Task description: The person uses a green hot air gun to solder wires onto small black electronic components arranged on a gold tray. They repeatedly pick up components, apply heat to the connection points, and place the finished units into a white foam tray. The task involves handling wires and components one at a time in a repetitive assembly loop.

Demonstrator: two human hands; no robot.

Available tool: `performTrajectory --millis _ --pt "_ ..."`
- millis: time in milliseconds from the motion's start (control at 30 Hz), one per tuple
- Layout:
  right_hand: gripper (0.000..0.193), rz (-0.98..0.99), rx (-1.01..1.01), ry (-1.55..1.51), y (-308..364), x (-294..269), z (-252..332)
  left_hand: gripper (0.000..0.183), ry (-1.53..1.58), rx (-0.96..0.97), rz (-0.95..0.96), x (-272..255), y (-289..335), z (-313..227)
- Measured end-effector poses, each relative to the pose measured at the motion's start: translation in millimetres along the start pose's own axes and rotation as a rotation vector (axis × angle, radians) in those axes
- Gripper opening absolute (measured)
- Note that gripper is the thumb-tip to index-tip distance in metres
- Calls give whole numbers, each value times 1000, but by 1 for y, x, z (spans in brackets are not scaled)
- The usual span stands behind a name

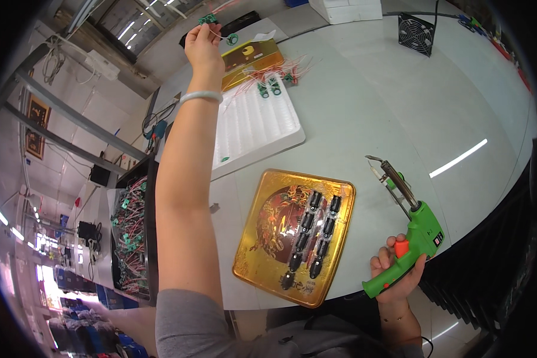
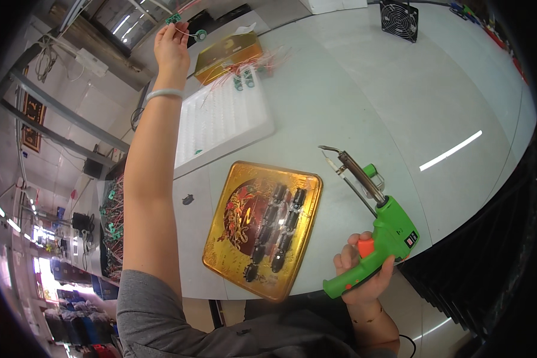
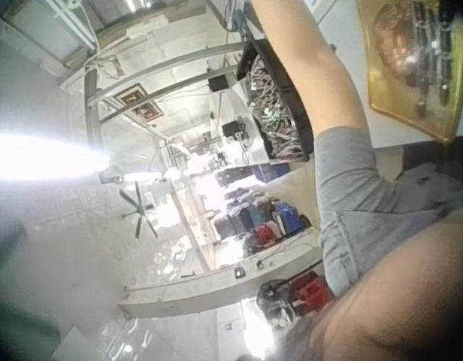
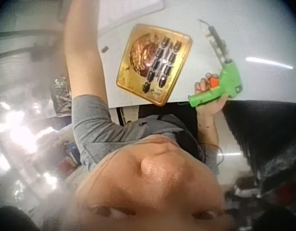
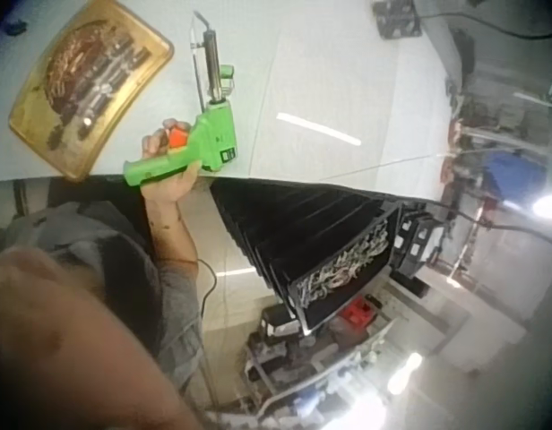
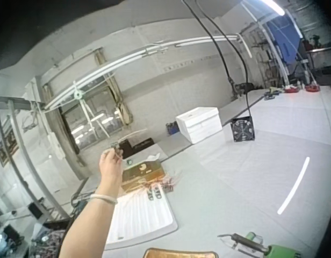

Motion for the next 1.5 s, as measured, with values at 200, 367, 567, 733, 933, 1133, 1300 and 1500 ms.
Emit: performTrajectory --millis 200,367,567,733,933,1133,1300,1500 --pt "53 -48 9 15 6 7 -1 4 -82 -166 321 -36 84 -94" --pt "55 -34 -47 140 8 11 2 5 -43 -435 436 -56 201 -149" --pt "67 137 -108 565 49 51 -15 6 -79 -756 377 -94 317 -193" --pt "68 262 5 768 74 51 -29 8 11 -839 206 -98 378 -197" --pt "60 274 -140 1021 91 48 -33 8 191 -932 169 -114 407 -200" --pt "57 248 -45 1026 100 48 -32 9 263 -965 157 -119 415 -205" --pt "53 162 -26 936 100 55 -24 10 309 -1038 220 -131 415 -205" --pt "50 119 -103 961 93 51 -25 9 415 -1054 298 -125 420 -208"
Point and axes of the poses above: each hand's wrist, its own y-axis away from the middle knuckle, its own x-axis out of the palm, z = x × y, the point moved 1 cm from there along -y, towards the middle knuckle, and after that the axes turned 10 degrees about -z, right-handed, at the moved point
